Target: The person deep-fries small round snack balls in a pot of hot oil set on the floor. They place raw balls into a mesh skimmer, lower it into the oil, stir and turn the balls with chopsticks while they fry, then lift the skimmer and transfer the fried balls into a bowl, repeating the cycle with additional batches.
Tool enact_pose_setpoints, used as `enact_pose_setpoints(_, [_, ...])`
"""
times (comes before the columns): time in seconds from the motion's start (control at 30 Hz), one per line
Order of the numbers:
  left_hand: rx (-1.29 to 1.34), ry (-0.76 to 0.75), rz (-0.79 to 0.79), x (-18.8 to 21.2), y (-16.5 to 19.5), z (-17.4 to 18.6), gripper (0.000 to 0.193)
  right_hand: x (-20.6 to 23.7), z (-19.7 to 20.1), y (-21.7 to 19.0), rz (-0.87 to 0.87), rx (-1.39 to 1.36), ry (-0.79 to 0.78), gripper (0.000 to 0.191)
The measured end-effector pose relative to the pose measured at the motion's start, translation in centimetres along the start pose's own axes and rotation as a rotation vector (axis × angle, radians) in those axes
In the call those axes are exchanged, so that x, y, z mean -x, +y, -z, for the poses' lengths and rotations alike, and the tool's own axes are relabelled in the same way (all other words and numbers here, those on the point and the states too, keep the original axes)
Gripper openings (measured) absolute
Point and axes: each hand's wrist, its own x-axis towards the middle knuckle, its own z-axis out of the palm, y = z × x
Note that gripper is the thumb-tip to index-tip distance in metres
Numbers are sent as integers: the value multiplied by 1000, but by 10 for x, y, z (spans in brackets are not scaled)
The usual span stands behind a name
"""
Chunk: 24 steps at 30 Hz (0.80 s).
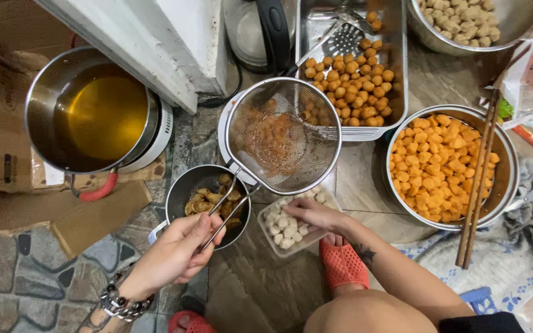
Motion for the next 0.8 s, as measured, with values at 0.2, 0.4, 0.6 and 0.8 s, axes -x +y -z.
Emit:
enact_pose_setpoints(0.2, [2,13,-41,3,-5,5,52,-1,-27,-10,-63,-145,-222,80])
enact_pose_setpoints(0.4, [48,17,-55,8,-10,10,51,-13,-42,-6,-98,-79,-220,78])
enact_pose_setpoints(0.6, [58,13,-52,11,-10,12,50,-12,-16,-4,-190,-11,-245,69])
enact_pose_setpoints(0.8, [49,5,-49,7,-8,10,48,-6,51,9,-67,174,-22,58])
